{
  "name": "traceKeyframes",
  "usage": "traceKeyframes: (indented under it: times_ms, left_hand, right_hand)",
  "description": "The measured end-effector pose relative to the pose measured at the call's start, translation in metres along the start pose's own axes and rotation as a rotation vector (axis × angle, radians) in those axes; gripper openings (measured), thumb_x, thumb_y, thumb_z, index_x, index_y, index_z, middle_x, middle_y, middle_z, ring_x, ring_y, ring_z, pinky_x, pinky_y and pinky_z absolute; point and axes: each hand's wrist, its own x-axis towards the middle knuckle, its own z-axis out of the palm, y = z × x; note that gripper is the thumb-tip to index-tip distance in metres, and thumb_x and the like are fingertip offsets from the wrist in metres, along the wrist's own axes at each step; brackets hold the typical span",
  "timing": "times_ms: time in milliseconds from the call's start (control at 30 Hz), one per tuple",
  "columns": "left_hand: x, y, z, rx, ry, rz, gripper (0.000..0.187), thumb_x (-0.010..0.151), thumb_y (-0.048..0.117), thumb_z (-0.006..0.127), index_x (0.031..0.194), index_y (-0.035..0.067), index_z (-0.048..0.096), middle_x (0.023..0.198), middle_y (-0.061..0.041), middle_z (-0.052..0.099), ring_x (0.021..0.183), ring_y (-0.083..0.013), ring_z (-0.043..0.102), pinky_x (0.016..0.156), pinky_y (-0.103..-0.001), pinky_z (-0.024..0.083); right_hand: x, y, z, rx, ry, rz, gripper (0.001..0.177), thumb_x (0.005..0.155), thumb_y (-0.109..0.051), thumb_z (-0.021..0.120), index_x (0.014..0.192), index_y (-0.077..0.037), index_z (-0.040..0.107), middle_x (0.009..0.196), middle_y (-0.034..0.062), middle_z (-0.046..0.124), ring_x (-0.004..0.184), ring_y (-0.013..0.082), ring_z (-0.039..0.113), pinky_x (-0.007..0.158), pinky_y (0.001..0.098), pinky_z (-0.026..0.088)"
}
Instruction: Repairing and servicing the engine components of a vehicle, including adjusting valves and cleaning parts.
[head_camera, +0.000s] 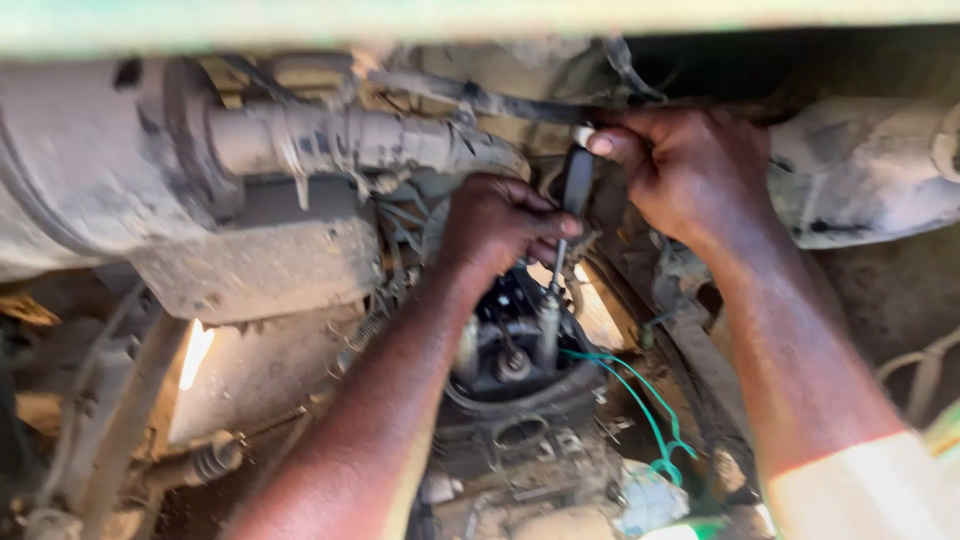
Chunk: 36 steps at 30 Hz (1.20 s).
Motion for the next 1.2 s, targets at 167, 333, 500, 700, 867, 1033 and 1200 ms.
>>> traceKeyframes:
  times_ms: [167,333,500,700,867,1033,1200]
  left_hand:
    - [0.009,-0.007,0.001,-0.029,-0.037,0.029,0.018,0.072,0.008,0.09,0.078,-0.003,0.077,0.067,-0.014,0.076,0.051,-0.0161,0.07,0.046,-0.028,0.058]
    - [-0.003,0.007,0.012,-0.033,-0.036,0.035,0.018,0.075,0.008,0.088,0.087,0.0,0.079,0.073,-0.014,0.077,0.055,-0.0158,0.071,0.05,-0.029,0.061]
    - [-0.036,0.033,0.014,0.64,-0.159,-0.017,0.028,0.076,0.018,0.094,0.099,0.012,0.08,0.09,-0.008,0.078,0.078,-0.0173,0.071,0.075,-0.032,0.055]
    - [-0.029,0.031,0.015,0.422,-0.209,0.034,0.029,0.072,0.011,0.088,0.099,0.012,0.078,0.092,-0.005,0.081,0.084,-0.0142,0.078,0.079,-0.033,0.06]
    - [-0.077,0.091,0.018,0.626,-0.234,0.025,0.037,0.079,0.014,0.083,0.115,0.02,0.075,0.095,-0.004,0.08,0.083,-0.0163,0.075,0.075,-0.032,0.058]
    - [-0.128,0.09,0.023,0.986,-0.009,0.223,0.054,0.085,0.013,0.076,0.137,0.022,0.062,0.1,-0.007,0.075,0.084,-0.0204,0.072,0.092,-0.04,0.053]
    - [-0.169,0.074,0.036,1.264,0.053,0.335,0.015,0.082,0.016,0.072,0.097,0.01,0.074,0.109,-0.009,0.074,0.107,-0.0226,0.069,0.114,-0.045,0.039]
  right_hand:
    - [0.002,-0.036,-0.012,-0.171,-0.144,0.285,0.026,0.104,-0.048,0.067,0.115,-0.028,0.08,0.081,0.0036,0.077,0.068,0.0256,0.072,0.074,0.0486,0.052]
    - [-0.008,-0.024,-0.003,-0.43,0.147,0.006,0.022,0.099,-0.042,0.069,0.112,-0.028,0.08,0.093,0.0017,0.078,0.08,0.0254,0.073,0.075,0.0475,0.055]
    - [0.002,-0.025,-0.039,0.238,-0.129,0.028,0.051,0.089,-0.042,0.082,0.127,-0.011,0.069,0.108,0.0142,0.076,0.092,0.0282,0.073,0.084,0.0473,0.056]
    - [-0.002,-0.028,-0.077,0.334,-0.035,-0.026,0.041,0.083,-0.023,0.088,0.116,-0.005,0.071,0.105,0.0122,0.076,0.097,0.0254,0.074,0.084,0.04,0.06]
    - [-0.025,-0.013,-0.08,0.622,-0.015,0.105,0.031,0.085,-0.01,0.08,0.115,-0.009,0.072,0.108,0.0079,0.078,0.1,0.0166,0.076,0.087,0.0351,0.06]
    - [-0.023,-0.029,-0.1,0.465,-0.012,0.014,0.02,0.095,-0.01,0.076,0.114,-0.008,0.073,0.103,0.0071,0.078,0.095,0.0177,0.077,0.084,0.0349,0.063]
    - [-0.009,-0.057,-0.111,0.312,0.041,-0.092,0.013,0.102,-0.016,0.076,0.112,-0.007,0.074,0.098,0.0069,0.077,0.088,0.0171,0.077,0.079,0.0335,0.061]
